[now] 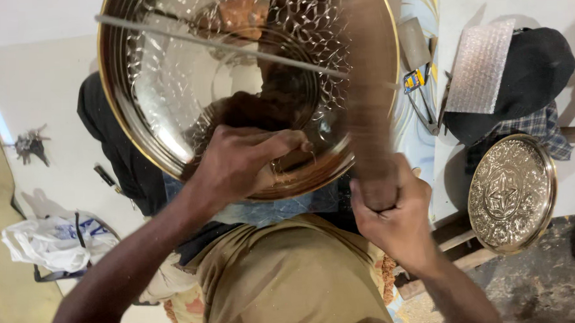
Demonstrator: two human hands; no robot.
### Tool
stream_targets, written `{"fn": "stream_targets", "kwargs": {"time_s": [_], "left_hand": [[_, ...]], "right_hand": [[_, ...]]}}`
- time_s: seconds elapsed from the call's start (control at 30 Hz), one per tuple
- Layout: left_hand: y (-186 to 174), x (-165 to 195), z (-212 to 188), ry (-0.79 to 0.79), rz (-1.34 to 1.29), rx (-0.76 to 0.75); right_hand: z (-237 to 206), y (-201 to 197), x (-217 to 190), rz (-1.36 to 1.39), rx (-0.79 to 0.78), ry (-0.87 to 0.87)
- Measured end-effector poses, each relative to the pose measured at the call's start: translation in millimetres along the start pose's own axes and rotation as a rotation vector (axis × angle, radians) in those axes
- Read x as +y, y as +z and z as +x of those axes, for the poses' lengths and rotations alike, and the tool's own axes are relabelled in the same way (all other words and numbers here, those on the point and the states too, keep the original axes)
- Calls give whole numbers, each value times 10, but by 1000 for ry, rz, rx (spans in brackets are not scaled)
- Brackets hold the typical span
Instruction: The person sits on the floor and repeatedly strikes a large ornate metal plate with a wooden mallet. The plate is held steady with the left hand while the right hand delivers controlled hammer blows to the surface.
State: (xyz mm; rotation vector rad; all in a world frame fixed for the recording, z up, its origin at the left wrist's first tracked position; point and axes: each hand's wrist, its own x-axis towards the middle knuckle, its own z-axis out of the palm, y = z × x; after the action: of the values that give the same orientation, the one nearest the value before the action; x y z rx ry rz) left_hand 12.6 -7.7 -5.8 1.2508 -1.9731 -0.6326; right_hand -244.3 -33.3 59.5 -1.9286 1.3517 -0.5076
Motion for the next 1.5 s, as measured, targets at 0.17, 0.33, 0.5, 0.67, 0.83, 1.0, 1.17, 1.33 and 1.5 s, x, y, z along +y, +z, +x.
{"fn": "stream_targets", "kwargs": {"time_s": [0.17, 0.33, 0.5, 0.67, 0.83, 1.0, 1.17, 1.33, 1.5], "left_hand": [[2, -94, 140, 10, 239, -353], [-64, -173, 262, 157, 97, -350], [-44, -215, 352, 197, 42, -433], [6, -273, 338, 196, -44, -381], [1, -263, 270, 81, -5, -177], [-78, -251, 322, 123, 33, -298], [-92, -227, 373, 144, 79, -342], [-67, -255, 362, 215, 48, -293], [-55, -267, 339, 92, 162, -488]], "right_hand": [[-279, 206, 153, 51, 193, 58], [-583, 399, 204, 151, 209, 271], [-707, 525, 213, 20, 159, 319], [-757, 540, 307, 30, 69, 396], [-788, 567, 390, 138, 120, 387], [-750, 564, 423, 121, 118, 356], [-762, 511, 400, 48, 197, 323], [-763, 469, 386, 176, 229, 254], [-595, 441, 390, -17, 213, 181]]}}
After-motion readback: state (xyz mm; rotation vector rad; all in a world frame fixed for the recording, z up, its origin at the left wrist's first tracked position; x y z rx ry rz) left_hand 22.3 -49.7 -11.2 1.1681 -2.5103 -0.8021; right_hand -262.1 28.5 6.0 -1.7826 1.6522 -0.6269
